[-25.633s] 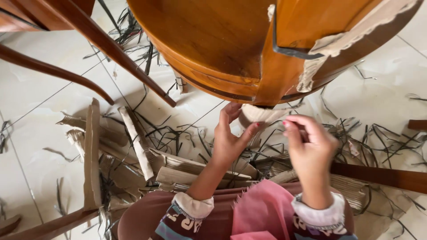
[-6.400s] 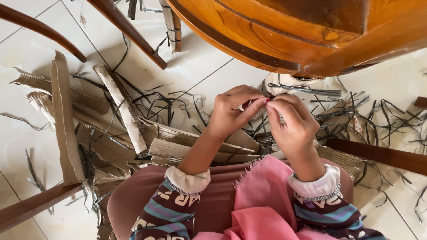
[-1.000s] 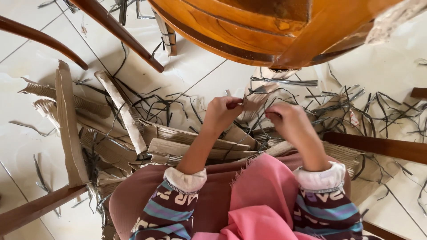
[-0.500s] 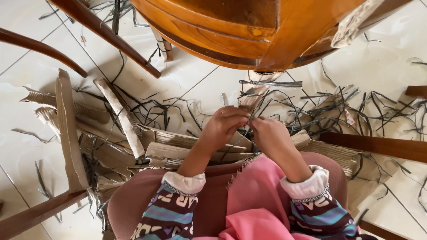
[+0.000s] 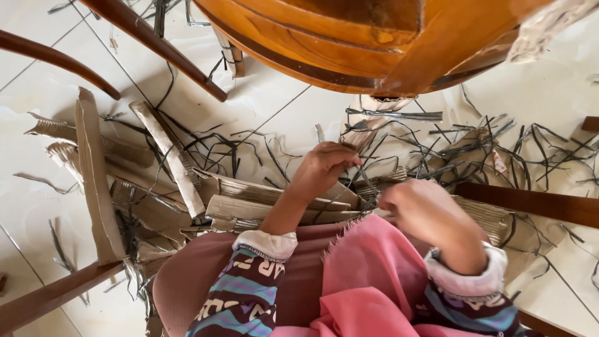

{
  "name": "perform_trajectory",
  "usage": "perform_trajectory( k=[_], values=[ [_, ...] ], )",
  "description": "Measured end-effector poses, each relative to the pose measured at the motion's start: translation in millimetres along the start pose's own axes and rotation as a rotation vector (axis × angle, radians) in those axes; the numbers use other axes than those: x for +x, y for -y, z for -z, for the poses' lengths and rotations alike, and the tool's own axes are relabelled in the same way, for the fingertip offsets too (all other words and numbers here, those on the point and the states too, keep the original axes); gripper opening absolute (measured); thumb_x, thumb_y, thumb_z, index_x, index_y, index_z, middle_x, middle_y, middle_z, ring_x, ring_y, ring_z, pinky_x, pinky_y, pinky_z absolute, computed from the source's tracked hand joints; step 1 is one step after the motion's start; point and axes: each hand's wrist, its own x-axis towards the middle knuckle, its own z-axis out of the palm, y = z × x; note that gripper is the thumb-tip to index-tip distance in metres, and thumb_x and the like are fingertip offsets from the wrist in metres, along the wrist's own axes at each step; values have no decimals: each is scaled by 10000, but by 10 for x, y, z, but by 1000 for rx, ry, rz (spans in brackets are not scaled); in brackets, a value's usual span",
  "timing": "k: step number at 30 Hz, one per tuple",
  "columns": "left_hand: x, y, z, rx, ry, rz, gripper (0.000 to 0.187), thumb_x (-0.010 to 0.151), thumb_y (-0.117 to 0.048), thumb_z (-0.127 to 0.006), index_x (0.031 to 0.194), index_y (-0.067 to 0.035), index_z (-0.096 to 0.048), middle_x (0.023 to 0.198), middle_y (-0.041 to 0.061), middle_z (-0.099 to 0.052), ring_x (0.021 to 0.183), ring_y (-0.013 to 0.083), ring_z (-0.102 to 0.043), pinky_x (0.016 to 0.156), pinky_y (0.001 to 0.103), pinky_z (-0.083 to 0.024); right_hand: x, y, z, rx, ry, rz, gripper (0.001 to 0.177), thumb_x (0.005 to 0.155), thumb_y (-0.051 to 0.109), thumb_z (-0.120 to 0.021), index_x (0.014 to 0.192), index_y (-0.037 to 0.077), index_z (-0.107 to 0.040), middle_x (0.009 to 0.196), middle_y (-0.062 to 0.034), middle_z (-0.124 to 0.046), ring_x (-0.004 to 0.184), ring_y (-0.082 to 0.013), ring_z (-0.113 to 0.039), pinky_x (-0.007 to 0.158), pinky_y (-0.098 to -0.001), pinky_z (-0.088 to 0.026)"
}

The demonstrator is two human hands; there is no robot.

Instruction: Wrapping a wooden chair leg with cardboard and securing it with plastic strips

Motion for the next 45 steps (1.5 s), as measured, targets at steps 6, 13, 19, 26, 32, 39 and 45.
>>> perform_trajectory(
  k=[6, 13, 19, 26, 32, 39, 45],
  values=[
    [26, -94, 141, 45, 56, -2, 182, 951, 82, -654, 1023, -64, -735, 966, 57, -774, 932, 221, -756, 921, 357, -606, -97, 102, 437, -230, 358, -309, 196, 951, 384, -698, 1109, 337, -805, 1018, 131, -799, 874, -100, -725, 825, -210, -562],
    [26, -179, 115, 28, 18, 134, 130, 942, -61, -703, 965, -179, -751, 837, -19, -768, 847, 249, -760, 883, 399, -545, 294, -222, -7, 128, -647, 202, 285, 810, 175, -815, 1059, 222, -685, 1057, -41, -731, 771, -314, -747, 685, -493, -595],
    [-23, -199, 93, 22, -12, 174, 130, 923, -41, -709, 972, -157, -744, 789, 39, -756, 783, 327, -740, 813, 417, -566, 732, -117, -356, 245, -757, 457, 307, 852, 91, -775, 1142, 137, -685, 1016, -82, -716, 804, -339, -733, 688, -466, -604],
    [-12, -264, 122, -1, -77, 232, 126, 919, -42, -725, 988, -144, -751, 787, 52, -755, 735, 268, -722, 760, 367, -569, 823, -28, -413, 531, -917, 445, 122, 867, 94, -815, 937, 185, -772, 732, 1, -697, 607, -177, -684, 596, -273, -562],
    [7, -367, 111, 80, -139, 233, 141, 902, -64, -756, 985, -177, -769, 803, 48, -766, 787, 299, -745, 767, 381, -588, 807, -129, -446, 949, -554, 133, 32, 873, 1, -726, 902, 13, -733, 643, -139, -689, 455, -184, -636, 426, -296, -531],
    [-26, -464, 58, -49, -184, 248, 135, 896, -30, -761, 953, -148, -794, 833, 83, -769, 813, 297, -755, 782, 375, -595, 1282, -223, -911, 1723, -295, -31, 63, 913, 37, -723, 924, 30, -661, 736, -95, -653, 563, -182, -655, 445, -300, -589],
    [1, -480, 78, -29, -139, 193, 157, 866, -2, -769, 930, -142, -797, 875, 96, -775, 855, 345, -751, 797, 411, -595, 1371, -414, -1047, 2033, -67, 5, 23, 938, 85, -738, 936, 80, -715, 856, -99, -719, 732, -171, -703, 689, -323, -604]
  ],
)
